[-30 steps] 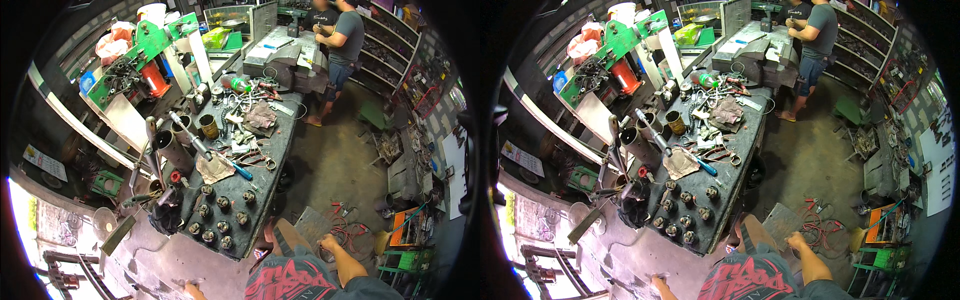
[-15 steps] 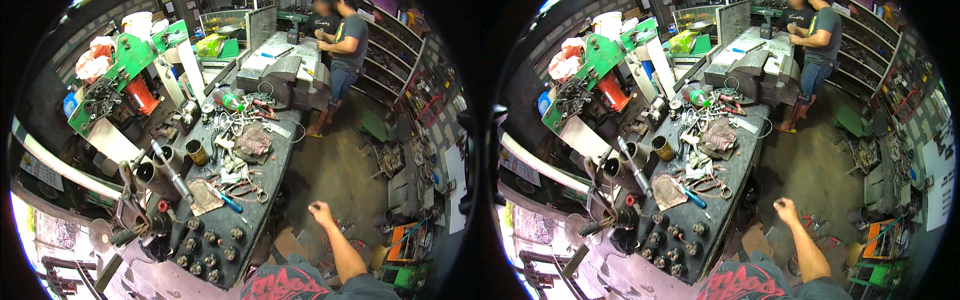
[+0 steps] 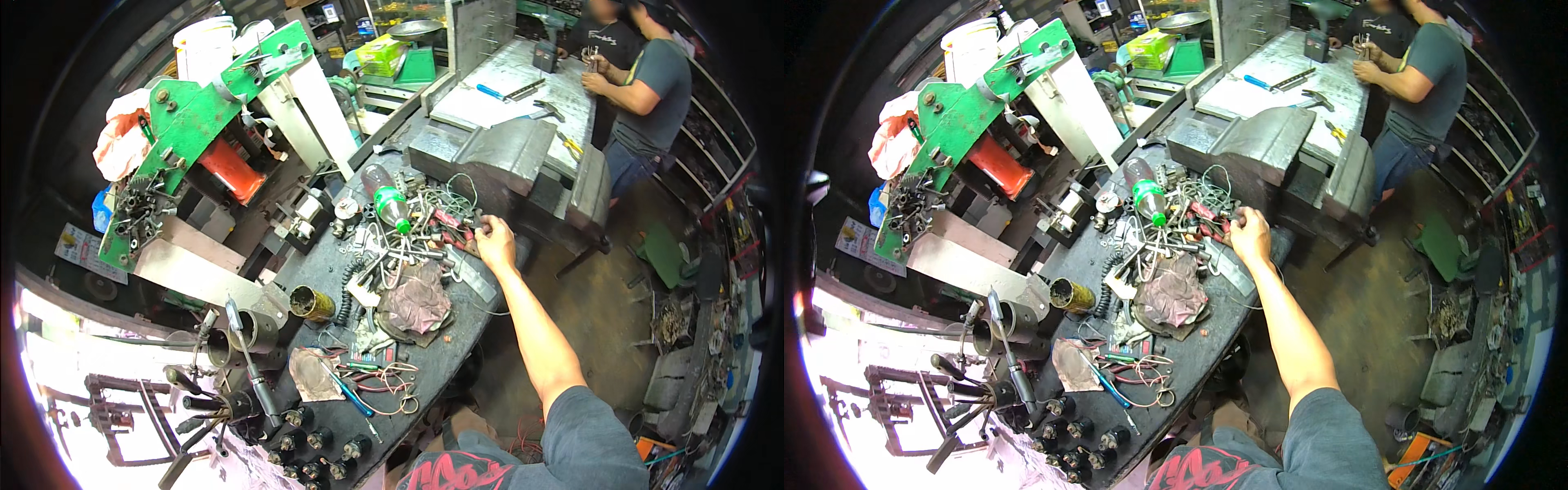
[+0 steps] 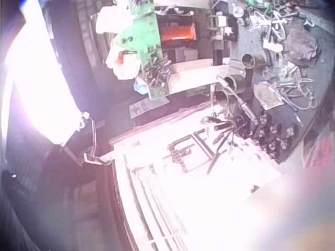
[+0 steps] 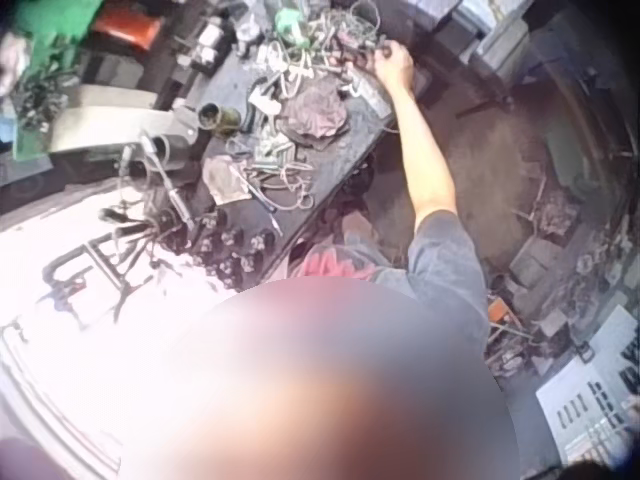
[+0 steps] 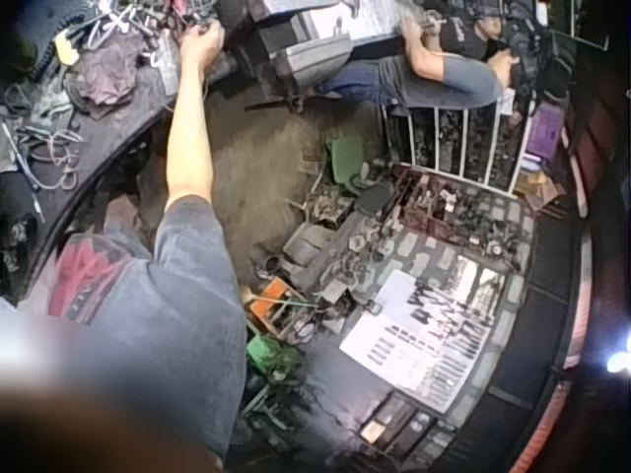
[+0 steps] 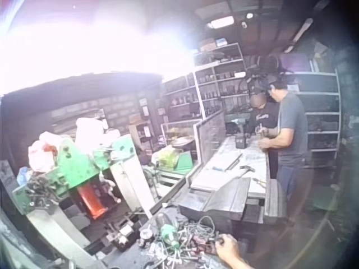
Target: The person disassembles a small cylindrical electronic component, removes a circuit board, and tests it with a screwdriver against a battery. They then reassemble the component and wipe it with a cloth.
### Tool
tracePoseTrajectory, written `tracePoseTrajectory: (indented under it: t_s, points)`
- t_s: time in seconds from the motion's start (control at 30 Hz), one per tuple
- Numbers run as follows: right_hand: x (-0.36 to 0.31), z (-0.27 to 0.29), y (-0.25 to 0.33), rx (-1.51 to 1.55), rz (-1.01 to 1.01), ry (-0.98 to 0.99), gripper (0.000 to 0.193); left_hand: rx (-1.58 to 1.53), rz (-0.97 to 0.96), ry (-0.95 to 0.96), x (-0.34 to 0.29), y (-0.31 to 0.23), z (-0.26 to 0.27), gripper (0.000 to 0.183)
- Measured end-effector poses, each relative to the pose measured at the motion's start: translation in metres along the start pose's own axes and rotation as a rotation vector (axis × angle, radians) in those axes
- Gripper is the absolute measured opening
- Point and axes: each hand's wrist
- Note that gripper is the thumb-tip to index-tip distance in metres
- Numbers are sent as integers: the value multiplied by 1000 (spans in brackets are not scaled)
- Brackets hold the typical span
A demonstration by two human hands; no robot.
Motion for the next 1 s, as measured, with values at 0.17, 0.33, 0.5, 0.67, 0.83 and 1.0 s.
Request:
tracePoseTrajectory:
  t_s: [0.17, 0.33, 0.5, 0.67, 0.83, 1.0]
  points:
    - [30, -32, -5, -83, 129, 137, 44, -468, -102, -103, 7, -76, 99, 56]
    - [30, -28, -13, 49, 183, 214, 35, -580, -394, 1104, -26, -170, 102, 29]
    - [24, -15, -2, 116, 193, 150, 15, -511, -335, 931, -198, -205, -8, 23]
    - [13, 20, 49, 133, 384, 22, 9, -576, 116, 1265, -317, -186, -96, 25]
    - [-12, 92, 119, 189, 494, -3, 8, -192, 36, 1419, -392, -141, -158, 39]
    - [-52, 152, 154, 369, 368, -27, 6, -25, 159, 1508, -435, -104, -200, 32]
Point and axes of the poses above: each hand's wrist, its own x-axis towards the middle knuckle, its own z-axis out of the back of the hand, y = z × x, and after that the axes turned 11 degrees about x, right-handed
